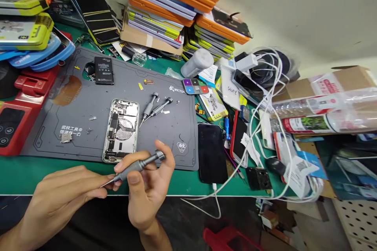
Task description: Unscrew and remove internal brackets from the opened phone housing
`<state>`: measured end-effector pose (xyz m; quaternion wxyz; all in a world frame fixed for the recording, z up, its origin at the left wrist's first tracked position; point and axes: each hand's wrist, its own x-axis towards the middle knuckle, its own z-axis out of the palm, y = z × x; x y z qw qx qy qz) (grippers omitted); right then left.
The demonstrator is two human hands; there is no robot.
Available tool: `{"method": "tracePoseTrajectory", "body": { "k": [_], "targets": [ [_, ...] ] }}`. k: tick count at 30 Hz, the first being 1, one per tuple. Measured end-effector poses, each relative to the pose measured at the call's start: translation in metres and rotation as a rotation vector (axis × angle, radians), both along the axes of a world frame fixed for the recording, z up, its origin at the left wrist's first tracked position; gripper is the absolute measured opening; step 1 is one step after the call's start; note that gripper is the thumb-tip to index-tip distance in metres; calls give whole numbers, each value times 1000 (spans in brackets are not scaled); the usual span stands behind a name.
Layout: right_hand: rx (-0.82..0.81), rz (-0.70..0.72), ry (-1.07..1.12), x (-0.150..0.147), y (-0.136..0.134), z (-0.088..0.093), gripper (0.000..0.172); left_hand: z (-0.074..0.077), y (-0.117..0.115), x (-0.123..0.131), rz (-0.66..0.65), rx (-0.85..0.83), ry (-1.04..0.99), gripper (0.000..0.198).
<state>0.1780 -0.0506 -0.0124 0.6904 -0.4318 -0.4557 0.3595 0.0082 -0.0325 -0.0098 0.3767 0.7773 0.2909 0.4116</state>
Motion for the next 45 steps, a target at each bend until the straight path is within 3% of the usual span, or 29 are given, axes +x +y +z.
{"method": "tracePoseTrajectory", "body": {
  "k": [10, 28, 37, 42, 45],
  "targets": [
    [23, -19, -124, 2, 0, -3, 43, -1, -2, -1, 6, -8, 17, 20],
    [62, 94, -78, 7, 4, -3, 44, 0, 0, -1, -13, 4, 34, 15],
    [46, 84, -52, 5, 3, -3, 43, 0, 1, 0, -22, -2, 29, 14],
    [7, 132, 21, 9, 2, -5, 45, -2, -1, -3, -65, -3, 52, 24],
    [4, 74, -25, 14, 2, -3, 47, -3, -1, -4, -70, 29, 58, 28]
  ]
}}
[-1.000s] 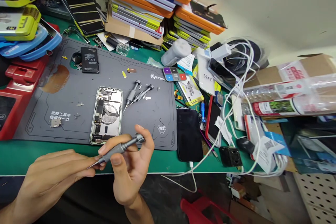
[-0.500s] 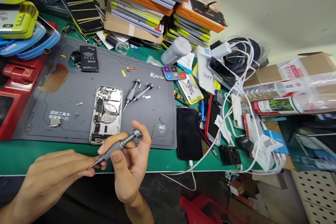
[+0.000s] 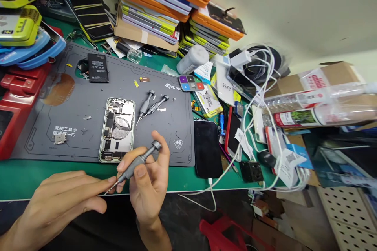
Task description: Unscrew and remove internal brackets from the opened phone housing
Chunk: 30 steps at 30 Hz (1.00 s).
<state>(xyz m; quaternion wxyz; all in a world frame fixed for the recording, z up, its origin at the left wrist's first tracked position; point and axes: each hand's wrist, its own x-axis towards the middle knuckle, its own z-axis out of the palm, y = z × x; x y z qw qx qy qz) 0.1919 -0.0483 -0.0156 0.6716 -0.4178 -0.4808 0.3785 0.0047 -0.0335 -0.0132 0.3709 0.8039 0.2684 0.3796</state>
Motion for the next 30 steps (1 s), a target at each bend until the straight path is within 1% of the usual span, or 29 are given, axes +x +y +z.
{"method": "tracePoseTrajectory", "body": {
  "k": [1, 3, 5, 6, 7, 8, 9, 12, 18, 25, 28, 30],
  "targets": [
    [29, -72, -40, 2, 1, 1, 47, 0, 0, 0, 2, 11, 3, 28],
    [135, -299, -198, 9, 2, 1, 49, -1, 2, 1, 4, 18, 12, 26],
    [275, -512, -454, 18, 3, -2, 57, 0, 3, 3, -9, 9, 23, 20],
    [335, -559, -586, 23, 2, -4, 63, 0, 3, 3, -19, 1, 29, 17],
    [379, -558, -693, 28, 1, -7, 69, 1, 4, 4, -30, -7, 38, 15],
    [403, -526, -765, 32, -1, -11, 73, 2, 4, 4, -38, -14, 46, 16],
    [411, -486, -798, 36, -3, -14, 76, 3, 4, 5, -42, -21, 55, 17],
    [381, -421, -771, 39, -7, -19, 74, 3, 4, 6, -43, -37, 77, 17],
    [362, -370, -730, 31, -4, -15, 72, 0, 2, 6, -56, -46, 77, 16],
    [348, -394, -670, 26, -1, -17, 66, 2, 5, 8, -52, -18, 74, 16],
    [359, -410, -746, 27, 1, -15, 60, 3, 6, 9, -44, -9, 77, 17],
    [411, -420, -842, 30, 3, -13, 53, 3, 5, 9, -44, -15, 76, 17]
  ]
}}
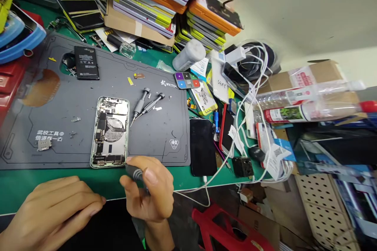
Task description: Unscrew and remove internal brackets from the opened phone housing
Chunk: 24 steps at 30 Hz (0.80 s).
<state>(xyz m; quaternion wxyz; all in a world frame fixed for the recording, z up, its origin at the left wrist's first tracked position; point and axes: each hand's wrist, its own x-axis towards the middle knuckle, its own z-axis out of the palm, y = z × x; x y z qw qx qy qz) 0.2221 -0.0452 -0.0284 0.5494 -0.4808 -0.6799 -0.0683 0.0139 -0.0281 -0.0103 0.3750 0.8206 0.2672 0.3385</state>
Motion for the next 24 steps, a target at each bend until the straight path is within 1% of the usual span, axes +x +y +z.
{"method": "tracePoseTrajectory", "body": {
  "k": [2, 5, 8, 10, 14, 16, 18, 24],
  "targets": [
    [54, -4, -74, 3, 1, 2, 47, -1, -1, -1, -5, -6, 2, 17],
    [90, -49, -120, 6, 0, 4, 41, -2, -4, -3, -14, -9, 5, 15],
    [68, -69, -108, 6, -1, 5, 39, -3, -5, -4, -12, 3, 7, 13],
    [58, -63, -60, 5, -1, 5, 39, -3, -5, -4, -2, 10, 13, 13],
    [61, -21, -4, 5, 1, 1, 47, -3, -6, -2, 8, 26, 20, 14],
    [45, 11, 52, 4, 1, -1, 55, -2, -6, 0, 14, 44, 26, 14],
    [33, 15, 114, 2, 1, -3, 59, -2, -7, 1, 16, 57, 34, 13],
    [-14, 4, 184, -1, 0, -3, 61, -2, -6, 2, 22, 61, 45, 12]
  ]
}}
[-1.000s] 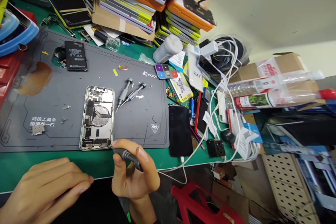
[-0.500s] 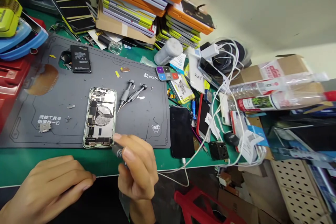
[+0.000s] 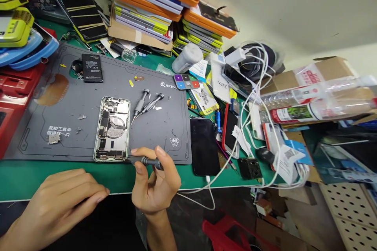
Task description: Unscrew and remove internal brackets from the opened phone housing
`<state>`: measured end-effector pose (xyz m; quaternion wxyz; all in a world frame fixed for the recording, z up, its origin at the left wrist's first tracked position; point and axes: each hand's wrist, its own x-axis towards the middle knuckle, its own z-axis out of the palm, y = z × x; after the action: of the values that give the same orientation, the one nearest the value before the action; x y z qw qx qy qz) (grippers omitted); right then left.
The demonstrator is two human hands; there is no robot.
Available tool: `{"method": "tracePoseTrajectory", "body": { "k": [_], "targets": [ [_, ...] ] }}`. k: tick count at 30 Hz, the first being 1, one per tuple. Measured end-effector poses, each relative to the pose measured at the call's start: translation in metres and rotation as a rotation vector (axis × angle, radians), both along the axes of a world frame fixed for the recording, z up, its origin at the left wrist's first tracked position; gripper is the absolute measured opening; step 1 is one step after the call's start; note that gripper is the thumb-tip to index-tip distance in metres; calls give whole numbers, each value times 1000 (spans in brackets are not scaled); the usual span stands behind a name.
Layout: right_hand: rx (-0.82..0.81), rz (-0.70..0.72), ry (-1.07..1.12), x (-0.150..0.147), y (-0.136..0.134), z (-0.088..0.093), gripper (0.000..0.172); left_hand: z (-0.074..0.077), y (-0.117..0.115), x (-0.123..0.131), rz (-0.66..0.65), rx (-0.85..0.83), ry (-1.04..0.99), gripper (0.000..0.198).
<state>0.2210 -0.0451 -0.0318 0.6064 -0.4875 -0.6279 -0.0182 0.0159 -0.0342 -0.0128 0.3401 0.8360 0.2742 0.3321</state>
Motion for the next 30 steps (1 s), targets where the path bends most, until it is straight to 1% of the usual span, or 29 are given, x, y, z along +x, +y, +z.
{"method": "tracePoseTrajectory", "body": {
  "k": [6, 10, 15, 17, 19, 22, 25, 26, 28, 30],
  "targets": [
    [-50, 65, 48, 3, -6, 1, 60, 0, 0, 0, -5, -3, 8, 13],
    [-55, 43, 86, 2, -10, 1, 57, 2, 0, 0, -9, -6, 10, 14],
    [-73, 41, 68, 0, -11, 3, 59, 2, 0, 0, -13, -13, 14, 13],
    [-80, 32, 51, -1, -9, 4, 59, 1, 1, 1, -14, -22, 12, 13],
    [-57, -9, 21, -1, -8, 6, 55, 1, 1, 1, -16, -29, 9, 13],
    [-12, -48, -104, 2, -5, 10, 47, 1, 2, 2, -14, -40, 14, 14],
    [-28, -54, -213, 6, -5, 15, 45, 3, 2, 2, -9, -36, 19, 15],
    [-38, -53, -210, 7, -6, 16, 44, 3, 2, 2, -9, -33, 20, 16],
    [-61, -25, -133, 7, -7, 18, 39, 4, 2, 2, -9, -31, 22, 16],
    [-92, 46, -41, 6, -8, 17, 39, 4, 1, 2, -12, -34, 24, 15]
  ]
}}
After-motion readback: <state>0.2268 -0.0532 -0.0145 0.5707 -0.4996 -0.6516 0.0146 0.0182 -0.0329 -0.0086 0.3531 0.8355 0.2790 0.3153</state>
